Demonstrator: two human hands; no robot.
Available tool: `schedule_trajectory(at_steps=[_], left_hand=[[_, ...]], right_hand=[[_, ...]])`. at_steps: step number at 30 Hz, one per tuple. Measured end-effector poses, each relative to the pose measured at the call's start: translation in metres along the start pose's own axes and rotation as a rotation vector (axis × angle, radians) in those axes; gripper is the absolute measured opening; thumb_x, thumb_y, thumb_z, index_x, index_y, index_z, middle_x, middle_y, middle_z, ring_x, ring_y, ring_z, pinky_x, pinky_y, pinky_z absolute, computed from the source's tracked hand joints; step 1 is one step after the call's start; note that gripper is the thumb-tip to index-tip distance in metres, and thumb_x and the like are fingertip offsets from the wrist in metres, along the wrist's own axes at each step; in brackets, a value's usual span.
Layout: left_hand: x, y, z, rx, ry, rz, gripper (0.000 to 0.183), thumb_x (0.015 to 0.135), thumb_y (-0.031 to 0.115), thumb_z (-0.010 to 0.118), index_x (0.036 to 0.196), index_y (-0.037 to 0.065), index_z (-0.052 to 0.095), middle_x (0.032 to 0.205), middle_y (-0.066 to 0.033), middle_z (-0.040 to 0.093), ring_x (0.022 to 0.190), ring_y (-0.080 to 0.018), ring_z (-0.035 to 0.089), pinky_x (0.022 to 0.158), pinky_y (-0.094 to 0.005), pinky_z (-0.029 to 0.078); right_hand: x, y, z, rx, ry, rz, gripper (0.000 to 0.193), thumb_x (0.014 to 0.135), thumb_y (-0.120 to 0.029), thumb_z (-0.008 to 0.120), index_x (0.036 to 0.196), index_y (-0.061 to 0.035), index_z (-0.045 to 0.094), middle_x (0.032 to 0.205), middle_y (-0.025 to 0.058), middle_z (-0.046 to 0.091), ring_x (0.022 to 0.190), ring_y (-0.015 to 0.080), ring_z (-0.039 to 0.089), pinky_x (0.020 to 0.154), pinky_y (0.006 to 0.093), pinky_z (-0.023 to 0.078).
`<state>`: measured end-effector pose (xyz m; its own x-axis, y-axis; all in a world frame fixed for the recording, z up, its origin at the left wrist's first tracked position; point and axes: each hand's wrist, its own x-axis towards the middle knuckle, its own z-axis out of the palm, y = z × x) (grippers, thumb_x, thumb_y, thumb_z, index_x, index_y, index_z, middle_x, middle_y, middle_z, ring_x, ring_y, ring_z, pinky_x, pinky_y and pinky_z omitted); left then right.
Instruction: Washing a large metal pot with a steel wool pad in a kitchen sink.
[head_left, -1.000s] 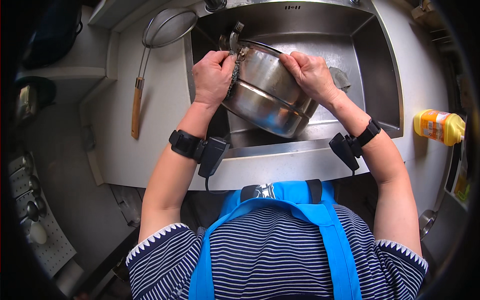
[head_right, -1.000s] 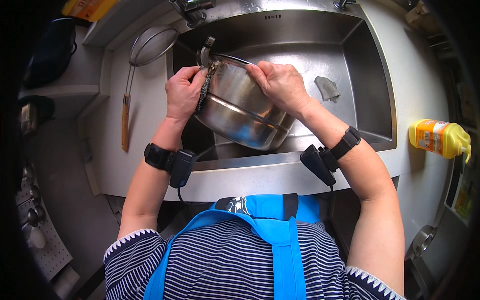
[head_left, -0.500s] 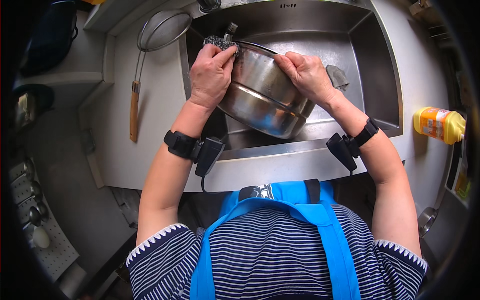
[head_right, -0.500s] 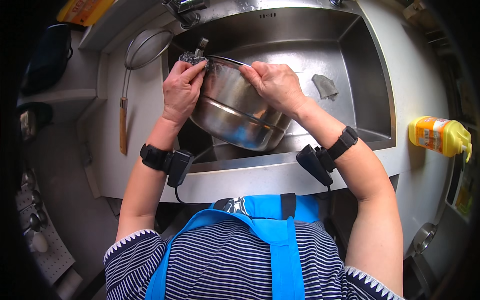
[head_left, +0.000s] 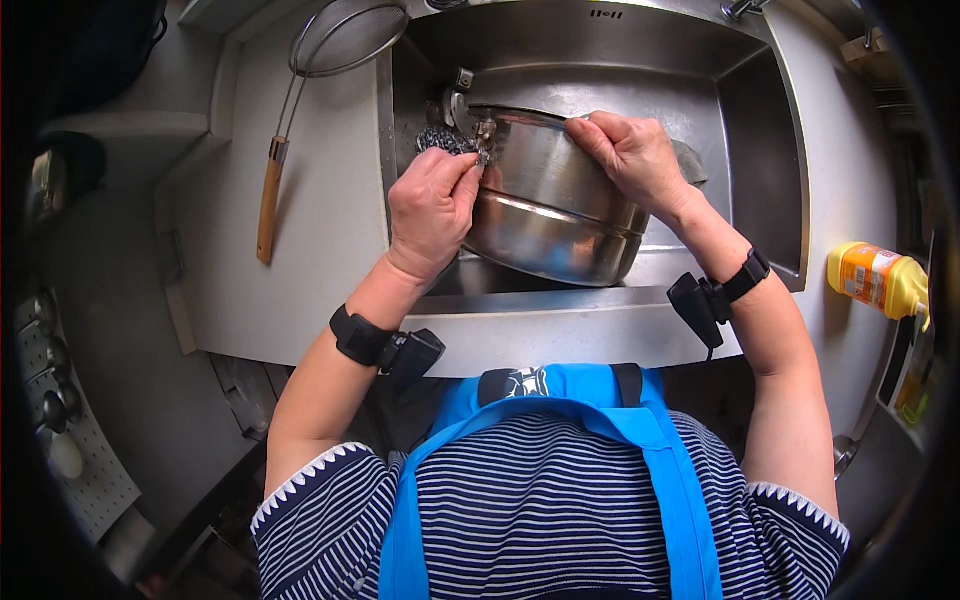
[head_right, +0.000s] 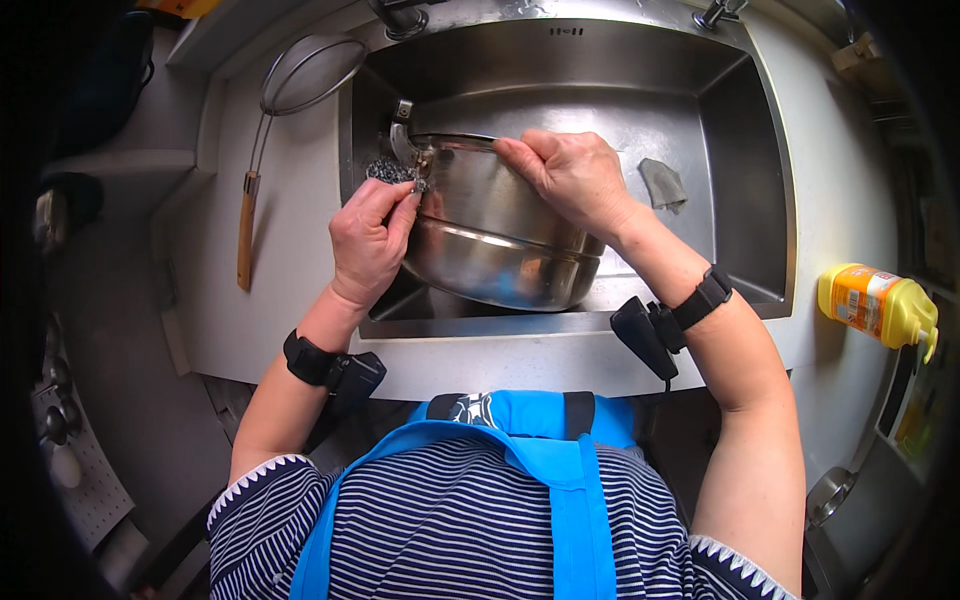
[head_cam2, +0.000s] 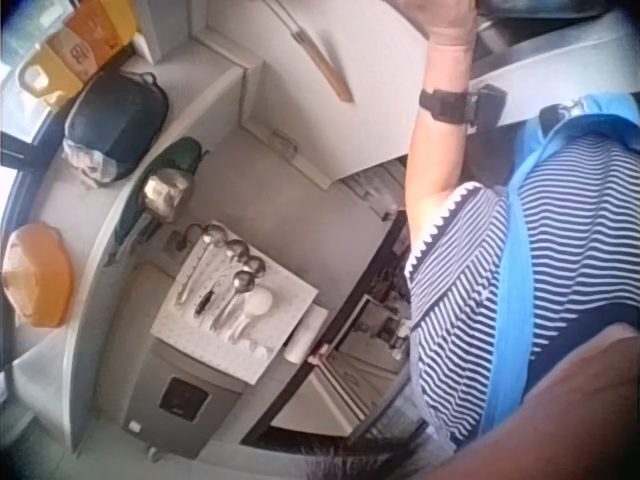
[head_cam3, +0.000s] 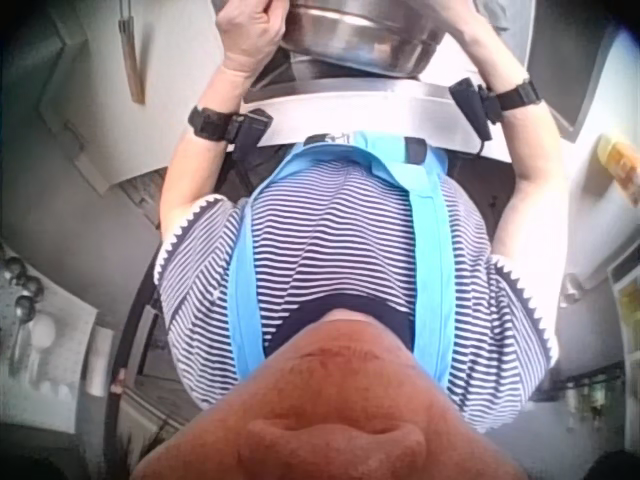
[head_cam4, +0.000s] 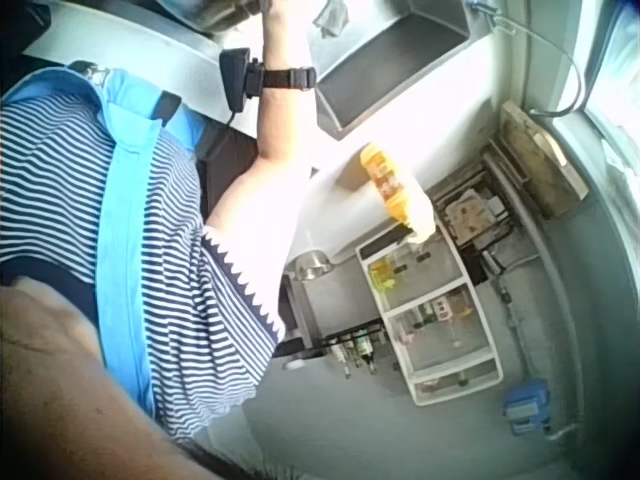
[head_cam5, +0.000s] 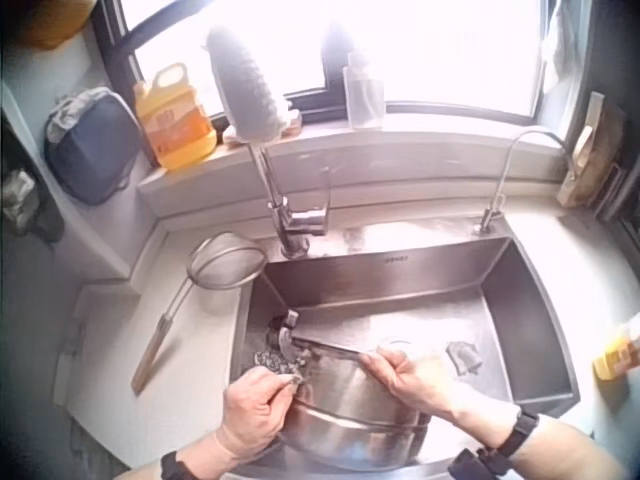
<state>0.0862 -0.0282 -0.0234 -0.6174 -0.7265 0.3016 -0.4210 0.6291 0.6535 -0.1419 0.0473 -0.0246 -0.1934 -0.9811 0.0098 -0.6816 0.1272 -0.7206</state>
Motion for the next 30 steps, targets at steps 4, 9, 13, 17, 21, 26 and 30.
schedule_trajectory(at_steps=[4,9,13,17,21,26,30], left_hand=[[-0.009,-0.011,-0.013,-0.072,-0.090,-0.187,0.007,0.082,0.005,0.065,0.086,-0.001,0.065,0.074,-0.0093,0.061,0.062,-0.0173,0.058,0.057,-0.0260,0.045],[0.003,-0.008,-0.015,-0.264,-0.120,-0.316,0.011,0.083,0.007,0.065,0.091,-0.001,0.066,0.074,-0.0070,0.062,0.065,-0.0134,0.058,0.062,-0.0245,0.046],[0.009,0.000,-0.006,-0.196,-0.093,-0.159,0.010,0.082,0.005,0.065,0.091,0.000,0.066,0.076,-0.0085,0.062,0.064,-0.0168,0.058,0.060,-0.0255,0.045],[0.015,0.006,0.002,-0.127,-0.006,0.015,0.011,0.079,0.003,0.066,0.090,0.001,0.064,0.076,-0.0110,0.060,0.063,-0.0236,0.057,0.059,-0.0292,0.046],[0.019,0.007,0.004,-0.080,-0.031,0.107,0.010,0.079,0.003,0.066,0.088,0.001,0.064,0.076,-0.0117,0.059,0.064,-0.0252,0.057,0.059,-0.0306,0.047],[0.011,0.019,-0.009,-0.152,-0.182,0.062,0.008,0.079,0.003,0.065,0.087,0.002,0.064,0.075,-0.0118,0.059,0.064,-0.0257,0.058,0.060,-0.0310,0.047],[0.030,-0.008,-0.006,-0.495,-0.006,-0.386,0.013,0.087,0.010,0.063,0.094,-0.001,0.064,0.078,-0.0003,0.064,0.069,-0.0066,0.056,0.062,-0.0195,0.045]], right_hand=[[0.001,0.005,-0.001,0.033,-0.025,-0.012,0.044,0.090,-0.045,0.053,0.068,-0.0080,0.059,0.059,0.0130,0.055,0.056,0.0319,0.056,0.052,0.0387,0.044],[0.002,0.003,-0.002,0.072,-0.064,-0.007,0.041,0.091,-0.041,0.054,0.070,-0.0057,0.059,0.058,0.0141,0.052,0.052,0.0278,0.050,0.051,0.0354,0.042],[-0.003,0.011,-0.006,0.126,-0.064,-0.034,0.037,0.092,-0.035,0.055,0.072,-0.0040,0.059,0.058,0.0135,0.050,0.050,0.0219,0.045,0.050,0.0325,0.041],[-0.007,0.019,-0.007,0.119,-0.047,-0.048,0.034,0.093,-0.032,0.055,0.074,-0.0034,0.060,0.058,0.0129,0.049,0.050,0.0183,0.043,0.050,0.0310,0.040],[-0.009,0.022,-0.006,0.149,-0.037,-0.024,0.034,0.093,-0.032,0.055,0.075,-0.0033,0.060,0.058,0.0129,0.048,0.050,0.0169,0.042,0.049,0.0307,0.040],[-0.009,0.020,-0.008,0.131,-0.023,-0.035,0.031,0.093,-0.031,0.056,0.080,-0.0045,0.063,0.058,0.0127,0.050,0.050,0.0166,0.045,0.050,0.0298,0.042],[-0.011,0.021,-0.009,0.149,-0.019,-0.049,0.029,0.093,-0.032,0.056,0.083,-0.0053,0.064,0.058,0.0123,0.051,0.050,0.0165,0.046,0.051,0.0294,0.042]])
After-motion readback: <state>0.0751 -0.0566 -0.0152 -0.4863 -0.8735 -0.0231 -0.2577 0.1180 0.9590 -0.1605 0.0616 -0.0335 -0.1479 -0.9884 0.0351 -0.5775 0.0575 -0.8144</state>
